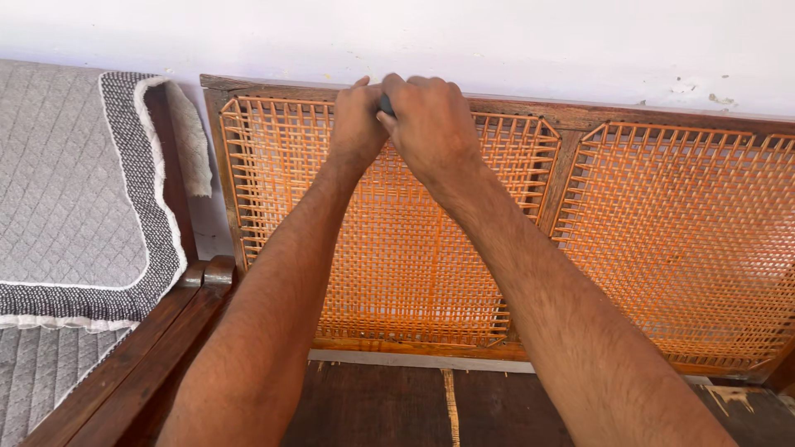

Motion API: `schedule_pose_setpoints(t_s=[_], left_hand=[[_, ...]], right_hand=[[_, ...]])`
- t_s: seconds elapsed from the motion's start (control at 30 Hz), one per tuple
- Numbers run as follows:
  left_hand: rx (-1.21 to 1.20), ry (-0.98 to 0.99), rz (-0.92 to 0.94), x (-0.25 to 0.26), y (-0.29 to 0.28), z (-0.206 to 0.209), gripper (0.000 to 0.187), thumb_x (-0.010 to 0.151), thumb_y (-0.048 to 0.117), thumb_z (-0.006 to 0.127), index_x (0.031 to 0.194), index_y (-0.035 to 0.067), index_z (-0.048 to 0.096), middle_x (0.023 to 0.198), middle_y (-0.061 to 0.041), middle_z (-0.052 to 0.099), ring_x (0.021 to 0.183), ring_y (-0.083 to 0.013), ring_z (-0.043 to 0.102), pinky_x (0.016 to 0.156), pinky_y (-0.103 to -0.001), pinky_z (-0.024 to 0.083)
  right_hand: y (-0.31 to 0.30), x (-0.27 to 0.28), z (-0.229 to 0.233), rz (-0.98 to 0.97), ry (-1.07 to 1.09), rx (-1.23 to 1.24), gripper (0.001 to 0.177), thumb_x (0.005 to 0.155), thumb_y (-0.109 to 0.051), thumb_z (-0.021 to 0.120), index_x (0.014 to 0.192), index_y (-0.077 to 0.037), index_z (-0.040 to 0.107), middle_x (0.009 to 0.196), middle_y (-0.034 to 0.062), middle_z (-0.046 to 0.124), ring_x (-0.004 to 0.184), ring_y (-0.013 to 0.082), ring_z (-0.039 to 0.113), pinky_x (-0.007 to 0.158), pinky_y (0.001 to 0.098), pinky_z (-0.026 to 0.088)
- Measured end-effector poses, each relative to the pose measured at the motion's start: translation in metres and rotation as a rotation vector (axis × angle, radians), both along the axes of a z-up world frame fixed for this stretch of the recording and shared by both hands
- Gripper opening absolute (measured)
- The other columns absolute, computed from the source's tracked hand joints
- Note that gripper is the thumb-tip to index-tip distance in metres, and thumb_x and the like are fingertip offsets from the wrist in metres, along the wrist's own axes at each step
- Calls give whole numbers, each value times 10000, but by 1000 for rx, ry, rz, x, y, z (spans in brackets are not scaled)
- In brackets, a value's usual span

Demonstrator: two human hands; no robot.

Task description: The person uses a small black-handled tool to pry and scrape along the wooden frame of a bench with a woven cane backrest. They work along the top edge, side, and seat frame, removing small pieces of wood or finish. The person then wipes the seat surface with their hands.

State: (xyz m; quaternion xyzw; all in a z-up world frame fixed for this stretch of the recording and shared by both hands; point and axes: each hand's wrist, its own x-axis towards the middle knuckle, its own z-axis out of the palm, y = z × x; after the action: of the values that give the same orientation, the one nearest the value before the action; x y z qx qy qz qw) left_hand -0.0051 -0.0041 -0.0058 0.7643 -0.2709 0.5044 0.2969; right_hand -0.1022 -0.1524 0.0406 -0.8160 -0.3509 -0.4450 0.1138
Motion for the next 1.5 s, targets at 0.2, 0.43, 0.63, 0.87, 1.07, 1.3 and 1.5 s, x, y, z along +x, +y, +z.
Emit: schedule_pose_setpoints(t_s=[0.2,0.43,0.63,0.87,1.07,1.3,1.5], left_hand=[[-39,89,21,2,2,-4,159,873,-26,632,717,-2,657,567,-197,601,592,-410,604,1218,-481,389],[16,-15,191,10,3,-10,138,881,16,622,752,16,672,607,-148,650,598,-306,670,1076,-426,437],[-168,250,74,0,-3,-7,68,886,71,672,887,6,693,859,-120,747,797,-249,758,736,-464,602],[-14,32,143,-5,-4,-3,182,778,-15,703,902,81,795,826,-176,758,792,-392,712,839,-487,560],[-13,29,139,-4,0,-5,150,790,38,739,931,58,785,863,-194,744,817,-394,710,739,-477,580],[-49,99,192,-8,-4,-3,121,797,76,771,906,24,770,877,-214,730,821,-393,712,711,-494,581],[-99,238,146,-12,-6,2,40,838,78,728,858,49,747,854,-132,731,787,-265,736,670,-443,601]], right_hand=[[-2,10,-3,52,-7,29,256,860,-180,828,972,9,698,758,142,692,689,288,694,633,442,578],[0,18,-7,65,-26,14,275,869,-174,826,1029,17,711,769,129,677,687,218,683,579,372,584],[-1,20,-11,123,67,69,279,876,-107,792,1142,-45,735,912,140,675,763,223,679,624,353,601],[-25,16,-8,314,56,72,297,864,43,704,1146,-44,734,1100,132,701,936,279,729,789,373,634],[-31,7,-11,382,-159,-57,329,914,77,625,1203,-50,717,1129,129,765,874,265,759,725,364,636],[-24,8,-5,178,-61,-65,125,941,-153,770,1050,-96,751,811,75,771,663,221,733,580,393,582],[-14,13,-12,148,-138,29,229,910,-201,823,1064,-51,743,766,90,749,607,201,713,532,380,574]])
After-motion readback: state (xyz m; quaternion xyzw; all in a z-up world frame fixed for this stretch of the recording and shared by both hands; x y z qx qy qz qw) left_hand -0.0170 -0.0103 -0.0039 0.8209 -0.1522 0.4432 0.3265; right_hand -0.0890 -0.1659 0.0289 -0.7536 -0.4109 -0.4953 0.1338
